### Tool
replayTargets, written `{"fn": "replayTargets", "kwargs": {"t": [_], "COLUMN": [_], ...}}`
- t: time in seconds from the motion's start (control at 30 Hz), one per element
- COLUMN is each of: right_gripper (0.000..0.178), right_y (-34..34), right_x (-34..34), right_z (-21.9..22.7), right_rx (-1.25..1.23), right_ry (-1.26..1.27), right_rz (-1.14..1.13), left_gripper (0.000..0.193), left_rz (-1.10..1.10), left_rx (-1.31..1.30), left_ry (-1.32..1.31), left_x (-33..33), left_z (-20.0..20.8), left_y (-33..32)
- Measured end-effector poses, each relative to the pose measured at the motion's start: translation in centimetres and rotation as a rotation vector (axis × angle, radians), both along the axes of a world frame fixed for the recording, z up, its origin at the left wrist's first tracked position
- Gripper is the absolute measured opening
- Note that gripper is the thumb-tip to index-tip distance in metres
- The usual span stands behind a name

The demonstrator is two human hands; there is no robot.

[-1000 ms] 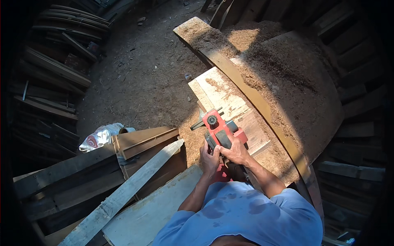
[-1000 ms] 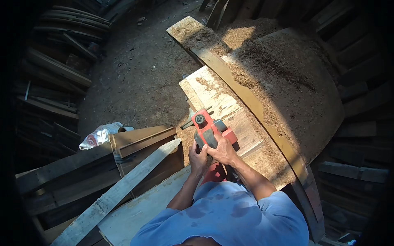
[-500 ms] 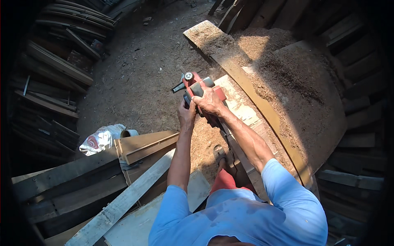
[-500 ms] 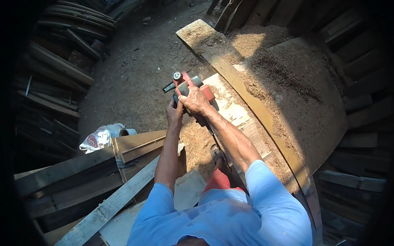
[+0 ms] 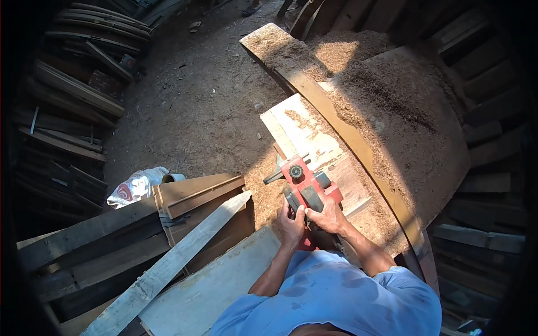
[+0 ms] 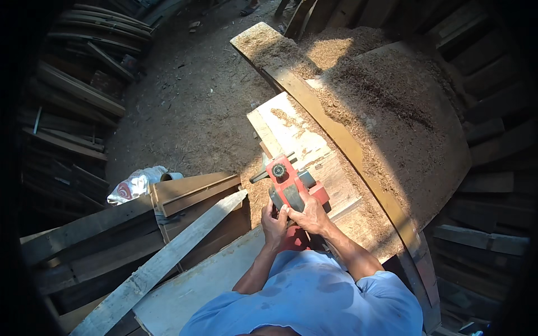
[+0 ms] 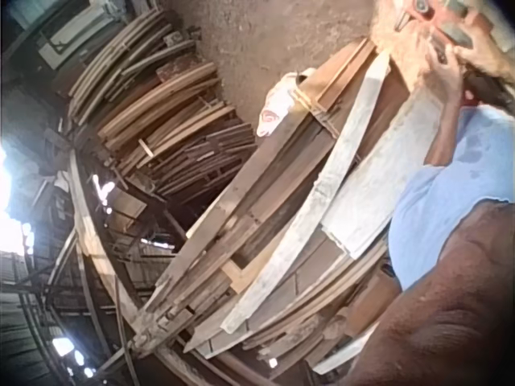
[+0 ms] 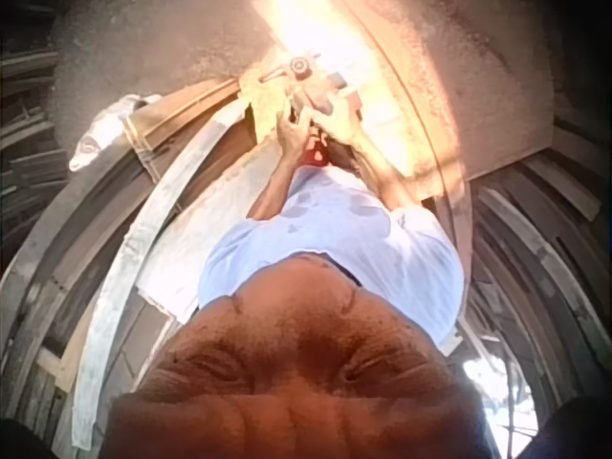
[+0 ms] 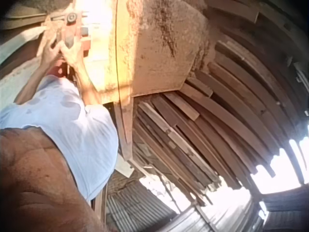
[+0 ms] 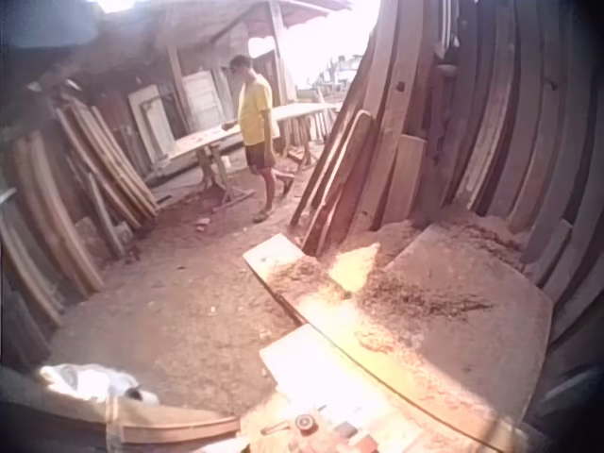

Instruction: The person uses a belt sander to smooth the surface of a wooden plank. They guide the sander back and forth across the wood by hand before setting the tool down and brushing sawdust off the plank.

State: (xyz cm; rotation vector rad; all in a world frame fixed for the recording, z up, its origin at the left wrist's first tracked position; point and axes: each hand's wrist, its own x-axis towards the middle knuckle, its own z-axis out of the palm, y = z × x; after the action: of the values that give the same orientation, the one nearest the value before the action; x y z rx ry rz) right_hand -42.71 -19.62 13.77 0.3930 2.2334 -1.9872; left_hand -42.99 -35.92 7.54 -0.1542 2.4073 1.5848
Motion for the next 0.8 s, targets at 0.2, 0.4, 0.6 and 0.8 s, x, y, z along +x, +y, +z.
{"fn": "replayTargets", "kwargs": {"t": [0.2, 0.4, 0.6, 0.8], "right_gripper": [0.047, 0.045, 0.042, 0.058], "right_y": [-0.6, -1.6, -2.3, -2.3], "right_x": [-2.9, -14.4, -26.9, -27.5], "right_z": [-0.2, -2.1, -2.5, -1.6], "right_rx": [0.061, 0.107, 0.207, 0.233], "right_ry": [0.005, 0.048, 0.164, 0.202], "right_rz": [0.010, 0.025, 0.104, 0.043], "left_gripper": [0.043, 0.024, 0.038, 0.040], "left_rz": [0.030, 0.076, 0.109, 0.046], "left_rx": [-0.006, 0.213, 0.395, 0.418], "left_ry": [0.009, 0.136, 0.092, 0.102], "left_x": [-3.5, -15.0, -27.1, -27.9], "left_z": [1.3, -0.2, -1.4, -1.1], "left_y": [0.0, -0.3, -1.5, -2.3]}}
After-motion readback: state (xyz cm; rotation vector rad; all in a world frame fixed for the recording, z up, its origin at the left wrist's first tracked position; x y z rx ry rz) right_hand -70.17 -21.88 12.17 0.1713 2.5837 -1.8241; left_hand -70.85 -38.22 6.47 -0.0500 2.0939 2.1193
